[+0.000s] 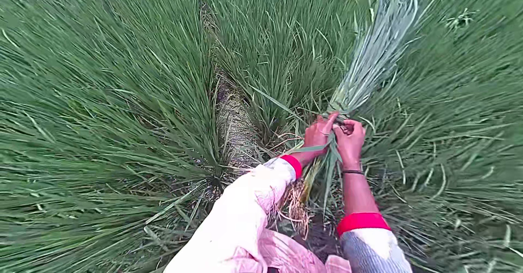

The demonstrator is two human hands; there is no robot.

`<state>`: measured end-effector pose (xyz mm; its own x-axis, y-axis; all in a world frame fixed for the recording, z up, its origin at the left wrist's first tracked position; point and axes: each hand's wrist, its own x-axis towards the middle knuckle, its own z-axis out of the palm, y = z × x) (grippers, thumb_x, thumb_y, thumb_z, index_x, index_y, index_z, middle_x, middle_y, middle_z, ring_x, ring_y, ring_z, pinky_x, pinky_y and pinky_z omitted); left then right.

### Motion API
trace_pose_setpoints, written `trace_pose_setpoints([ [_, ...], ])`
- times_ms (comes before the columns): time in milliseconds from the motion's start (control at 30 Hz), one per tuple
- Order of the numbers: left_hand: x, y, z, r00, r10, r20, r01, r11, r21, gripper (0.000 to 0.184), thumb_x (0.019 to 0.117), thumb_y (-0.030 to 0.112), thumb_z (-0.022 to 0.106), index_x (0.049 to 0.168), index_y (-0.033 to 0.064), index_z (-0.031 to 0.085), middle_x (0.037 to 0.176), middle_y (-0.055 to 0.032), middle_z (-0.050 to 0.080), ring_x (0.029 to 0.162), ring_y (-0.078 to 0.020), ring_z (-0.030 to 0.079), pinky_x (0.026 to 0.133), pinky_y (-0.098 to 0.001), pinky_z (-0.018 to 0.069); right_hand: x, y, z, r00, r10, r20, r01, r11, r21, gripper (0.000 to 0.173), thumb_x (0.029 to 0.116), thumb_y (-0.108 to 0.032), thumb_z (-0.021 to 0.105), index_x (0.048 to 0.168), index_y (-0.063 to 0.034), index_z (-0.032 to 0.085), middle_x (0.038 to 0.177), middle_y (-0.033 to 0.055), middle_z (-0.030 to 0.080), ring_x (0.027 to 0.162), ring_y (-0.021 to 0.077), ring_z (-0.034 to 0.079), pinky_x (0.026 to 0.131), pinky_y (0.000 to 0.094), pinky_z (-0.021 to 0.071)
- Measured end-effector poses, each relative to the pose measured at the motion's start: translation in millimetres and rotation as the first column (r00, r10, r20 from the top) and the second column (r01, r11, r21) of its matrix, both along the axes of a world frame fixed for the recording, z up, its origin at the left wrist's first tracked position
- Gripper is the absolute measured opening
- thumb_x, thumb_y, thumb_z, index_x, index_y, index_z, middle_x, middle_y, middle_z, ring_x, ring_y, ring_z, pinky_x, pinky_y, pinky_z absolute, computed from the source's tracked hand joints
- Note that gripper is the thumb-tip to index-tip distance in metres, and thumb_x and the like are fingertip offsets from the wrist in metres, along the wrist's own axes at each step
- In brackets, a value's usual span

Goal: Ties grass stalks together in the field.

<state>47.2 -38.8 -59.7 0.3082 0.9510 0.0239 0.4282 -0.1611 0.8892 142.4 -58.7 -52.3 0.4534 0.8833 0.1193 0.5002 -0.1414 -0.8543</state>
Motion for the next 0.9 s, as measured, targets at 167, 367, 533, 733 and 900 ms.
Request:
trace_pose_setpoints([
  [167, 11.3, 1.9, 7.2, 0.989, -0.072, -0.132, 0.060, 0.994, -0.091, 0.076, 0.0971, 0.003, 0.063, 0.162, 0.0214, 0.028, 0.133, -0.0296, 0.059, 0.111, -0.0479, 0.063, 0.091, -0.0644, 0.0501, 9.8, -7.1, -5.3, 0.994, -0.091, 0.068, 0.088, 0.995, 0.043, 0.042, 0.0908, 0.004, 0.067, 0.131, 0.0084, 0.058, 0.134, 0.0334, 0.052, 0.115, 0.0378, 0.058, 0.098, 0.0453, 0.0479],
  [367, 27.0, -0.9, 19.8, 0.993, -0.115, -0.038, 0.114, 0.993, -0.029, 0.109, 0.0919, 0.006, 0.072, 0.164, 0.0117, -0.010, 0.136, -0.0351, 0.056, 0.118, -0.0525, 0.060, 0.097, -0.0660, 0.0473, 23.0, -19.2, 9.7, 0.965, -0.219, 0.144, 0.219, 0.976, 0.020, 0.026, 0.0994, -0.014, 0.067, 0.109, 0.0099, 0.066, 0.106, 0.0280, 0.066, 0.100, 0.0396, 0.064, 0.093, 0.0553, 0.0469],
  [533, 30.2, 1.6, 36.7, 0.981, -0.193, 0.018, 0.192, 0.980, 0.057, 0.095, 0.0950, 0.007, 0.067, 0.166, 0.0190, 0.005, 0.120, -0.0334, 0.063, 0.109, -0.0546, 0.062, 0.087, -0.0687, 0.0494, 28.1, -20.8, 36.3, 0.947, -0.228, 0.228, 0.207, 0.972, 0.110, 0.024, 0.1031, -0.016, 0.061, 0.109, 0.0075, 0.066, 0.108, 0.0266, 0.066, 0.099, 0.0407, 0.064, 0.090, 0.0597, 0.0476],
  [733, 40.0, -2.6, 54.5, 0.965, -0.252, -0.065, 0.254, 0.967, 0.014, 0.068, 0.1055, 0.006, 0.049, 0.165, 0.0126, 0.016, 0.129, -0.0295, 0.063, 0.118, -0.0466, 0.062, 0.099, -0.0615, 0.0475, 34.2, -18.9, 52.2, 0.925, -0.356, 0.131, 0.327, 0.923, 0.203, 0.019, 0.0974, -0.012, 0.065, 0.102, 0.0064, 0.069, 0.095, 0.0233, 0.068, 0.089, 0.0348, 0.065, 0.085, 0.0548, 0.0473],
  [900, 18.2, -0.2, 72.3, 0.965, -0.242, -0.101, 0.243, 0.970, -0.003, 0.048, 0.1040, 0.003, 0.048, 0.150, -0.0074, 0.042, 0.143, -0.0296, 0.055, 0.135, -0.0414, 0.053, 0.112, -0.0555, 0.0411, 16.3, -6.3, 50.5, 0.936, -0.337, 0.102, 0.299, 0.913, 0.278, 0.022, 0.0963, -0.009, 0.065, 0.105, 0.0114, 0.067, 0.094, 0.0267, 0.068, 0.084, 0.0322, 0.064, 0.082, 0.0509, 0.0467],
])
